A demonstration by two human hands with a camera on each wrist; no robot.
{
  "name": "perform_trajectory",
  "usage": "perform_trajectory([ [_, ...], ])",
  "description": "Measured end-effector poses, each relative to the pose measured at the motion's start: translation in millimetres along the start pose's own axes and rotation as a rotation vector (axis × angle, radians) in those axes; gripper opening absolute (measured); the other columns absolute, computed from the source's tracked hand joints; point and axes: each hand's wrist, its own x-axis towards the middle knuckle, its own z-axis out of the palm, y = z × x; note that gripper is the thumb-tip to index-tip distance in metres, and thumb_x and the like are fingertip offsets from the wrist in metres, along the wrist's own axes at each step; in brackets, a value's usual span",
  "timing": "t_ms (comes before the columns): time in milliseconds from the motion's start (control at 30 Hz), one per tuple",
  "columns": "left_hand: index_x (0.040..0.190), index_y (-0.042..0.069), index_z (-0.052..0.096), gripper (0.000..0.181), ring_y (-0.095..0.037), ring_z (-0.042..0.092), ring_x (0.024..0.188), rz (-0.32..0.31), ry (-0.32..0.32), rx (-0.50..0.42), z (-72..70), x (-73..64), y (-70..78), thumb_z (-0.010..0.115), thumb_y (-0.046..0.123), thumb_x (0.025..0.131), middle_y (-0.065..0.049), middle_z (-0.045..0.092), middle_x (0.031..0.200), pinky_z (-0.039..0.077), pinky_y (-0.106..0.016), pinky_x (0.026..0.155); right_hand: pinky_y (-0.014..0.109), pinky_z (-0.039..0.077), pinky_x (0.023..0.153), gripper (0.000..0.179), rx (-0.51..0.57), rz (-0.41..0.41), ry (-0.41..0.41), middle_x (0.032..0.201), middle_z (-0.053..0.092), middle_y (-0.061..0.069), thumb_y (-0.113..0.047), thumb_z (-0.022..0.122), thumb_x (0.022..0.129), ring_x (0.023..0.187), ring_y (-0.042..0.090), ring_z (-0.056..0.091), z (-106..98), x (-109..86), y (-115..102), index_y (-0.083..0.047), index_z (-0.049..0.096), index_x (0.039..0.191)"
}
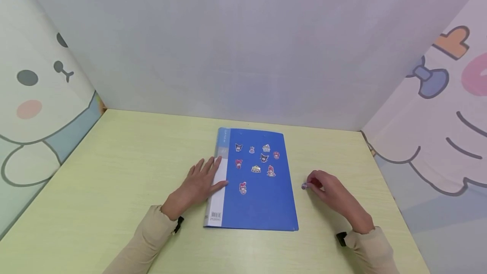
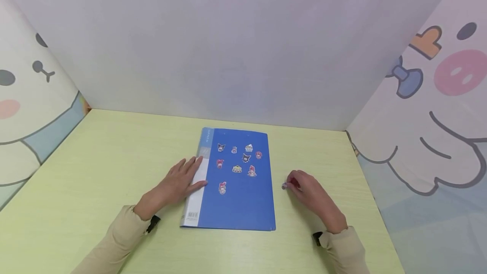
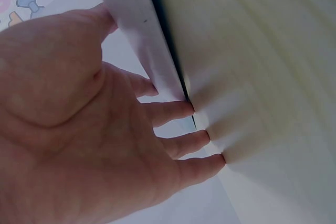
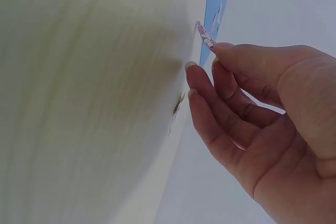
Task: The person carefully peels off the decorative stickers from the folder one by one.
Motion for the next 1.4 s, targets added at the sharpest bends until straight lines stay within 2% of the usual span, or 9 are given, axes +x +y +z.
perform_trajectory([
  [267,0.162,0.003,0.025,0.079,-0.055,0.022,0.149,-0.003,-0.005,-0.009,-0.8,-0.8,1.1,0.057,0.046,0.104,-0.027,0.028,0.163,0.021,-0.070,0.117,0.025,0.051,0.062,0.023,-0.030,0.031,-0.005,0.083,0.061,-0.006,0.007,0.081,0.082,0.074,0.003,0.053,-4,-5.6,6,-0.007,0.065,0.091],
  [633,0.162,0.003,0.025,0.078,-0.055,0.024,0.148,0.008,0.002,0.002,-0.8,-0.7,0.5,0.057,0.045,0.104,-0.027,0.029,0.163,0.022,-0.069,0.116,0.026,0.053,0.063,0.023,-0.068,0.060,-0.015,0.085,0.063,-0.003,0.009,0.080,0.083,0.075,0.006,0.055,-10,-9.0,9,-0.005,0.064,0.091],
  [1033,0.162,0.003,0.025,0.079,-0.055,0.023,0.148,0.001,-0.005,-0.004,-1.2,-1.0,-0.6,0.057,0.045,0.104,-0.028,0.029,0.163,0.021,-0.069,0.117,0.027,0.051,0.062,0.018,-0.044,0.185,-0.075,0.082,0.063,-0.003,0.003,0.077,0.088,0.073,0.008,0.056,-11,-5.6,7,-0.004,0.062,0.095],
  [1233,0.162,0.003,0.024,0.079,-0.055,0.023,0.148,0.006,-0.001,0.003,-0.7,-1.1,-1.1,0.056,0.046,0.104,-0.027,0.029,0.163,0.022,-0.069,0.116,0.028,0.052,0.063,0.017,-0.108,0.127,-0.046,0.080,0.057,-0.004,0.004,0.080,0.085,0.072,0.009,0.055,-10,-8.7,7,-0.005,0.067,0.090],
  [1400,0.162,0.003,0.024,0.079,-0.055,0.023,0.148,0.005,-0.004,0.001,-0.6,-1.3,-0.9,0.056,0.047,0.104,-0.027,0.028,0.163,0.021,-0.069,0.117,0.029,0.053,0.064,0.016,-0.118,0.128,-0.035,0.082,0.056,-0.004,0.001,0.081,0.085,0.073,0.010,0.055,-10,-10.1,6,-0.005,0.068,0.092],
])
